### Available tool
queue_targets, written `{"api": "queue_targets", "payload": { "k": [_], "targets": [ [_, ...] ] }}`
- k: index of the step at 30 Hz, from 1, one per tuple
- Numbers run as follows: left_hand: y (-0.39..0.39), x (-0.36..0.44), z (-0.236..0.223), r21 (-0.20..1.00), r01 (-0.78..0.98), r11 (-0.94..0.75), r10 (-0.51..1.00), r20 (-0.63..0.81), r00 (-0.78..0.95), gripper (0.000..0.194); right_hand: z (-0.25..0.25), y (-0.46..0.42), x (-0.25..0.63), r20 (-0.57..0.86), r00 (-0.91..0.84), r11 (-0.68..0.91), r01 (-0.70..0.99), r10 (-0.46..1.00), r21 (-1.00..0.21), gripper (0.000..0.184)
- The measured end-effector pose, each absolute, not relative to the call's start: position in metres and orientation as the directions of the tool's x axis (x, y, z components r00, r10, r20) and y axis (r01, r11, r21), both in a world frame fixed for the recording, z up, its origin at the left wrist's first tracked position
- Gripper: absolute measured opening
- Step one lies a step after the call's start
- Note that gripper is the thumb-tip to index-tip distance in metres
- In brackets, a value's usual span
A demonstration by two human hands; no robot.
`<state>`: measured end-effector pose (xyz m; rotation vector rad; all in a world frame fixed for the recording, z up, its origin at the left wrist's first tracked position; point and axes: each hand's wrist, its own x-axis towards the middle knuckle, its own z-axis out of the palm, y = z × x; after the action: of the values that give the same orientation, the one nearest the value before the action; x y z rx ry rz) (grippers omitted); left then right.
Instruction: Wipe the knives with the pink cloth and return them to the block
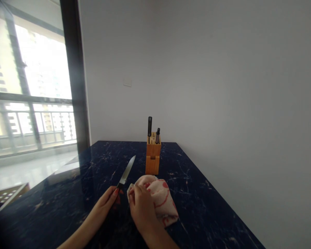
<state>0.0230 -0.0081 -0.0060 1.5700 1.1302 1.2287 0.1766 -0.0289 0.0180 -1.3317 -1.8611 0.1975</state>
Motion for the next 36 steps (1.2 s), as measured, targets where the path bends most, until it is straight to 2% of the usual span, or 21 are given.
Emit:
{"api": "queue_targets", "payload": {
  "k": [2,7,12,16,18,22,27,31,36],
  "targets": [
    [-0.006,0.021,-0.004,0.963,0.082,-0.258,0.964,0.251,0.09,0.036,0.017,-0.029,0.177,0.56,-0.107,0.467,0.69,0.821,-0.553,0.011],
    [-0.008,0.022,-0.002,0.981,-0.157,-0.116,0.982,0.137,0.127,0.039,0.014,-0.029,0.179,0.654,-0.116,0.563,0.634,0.748,-0.531,0.013],
    [-0.009,0.025,-0.003,0.957,-0.28,-0.077,0.986,0.114,0.121,0.037,0.014,-0.031,0.178,0.661,-0.144,0.57,0.657,0.737,-0.493,0.014],
    [-0.006,0.024,-0.005,0.95,-0.311,-0.018,0.993,0.053,0.104,0.039,0.012,-0.03,0.178,0.63,-0.186,0.557,0.69,0.754,-0.462,0.013],
    [-0.006,0.024,-0.007,0.948,-0.319,-0.001,0.992,0.04,0.117,0.04,0.009,-0.029,0.178,0.595,-0.193,0.529,0.712,0.78,-0.462,0.021],
    [-0.006,0.023,-0.008,0.949,-0.312,0.031,0.99,0.014,0.143,0.039,0.006,-0.027,0.18,0.533,-0.177,0.47,0.739,0.827,-0.483,0.028],
    [-0.01,0.021,-0.001,0.937,-0.325,0.126,0.99,-0.1,0.095,0.042,0.009,-0.024,0.182,0.497,-0.161,0.442,0.73,0.853,-0.522,0.028],
    [-0.01,0.023,0.005,0.935,-0.327,0.137,0.99,-0.117,0.08,0.033,0.012,-0.023,0.184,0.484,-0.124,0.406,0.74,0.866,-0.537,0.024],
    [-0.006,0.022,0.007,0.965,-0.237,0.115,0.993,-0.111,0.031,0.018,0.012,-0.021,0.186,0.475,-0.103,0.388,0.738,0.874,-0.552,0.022]
  ]
}}
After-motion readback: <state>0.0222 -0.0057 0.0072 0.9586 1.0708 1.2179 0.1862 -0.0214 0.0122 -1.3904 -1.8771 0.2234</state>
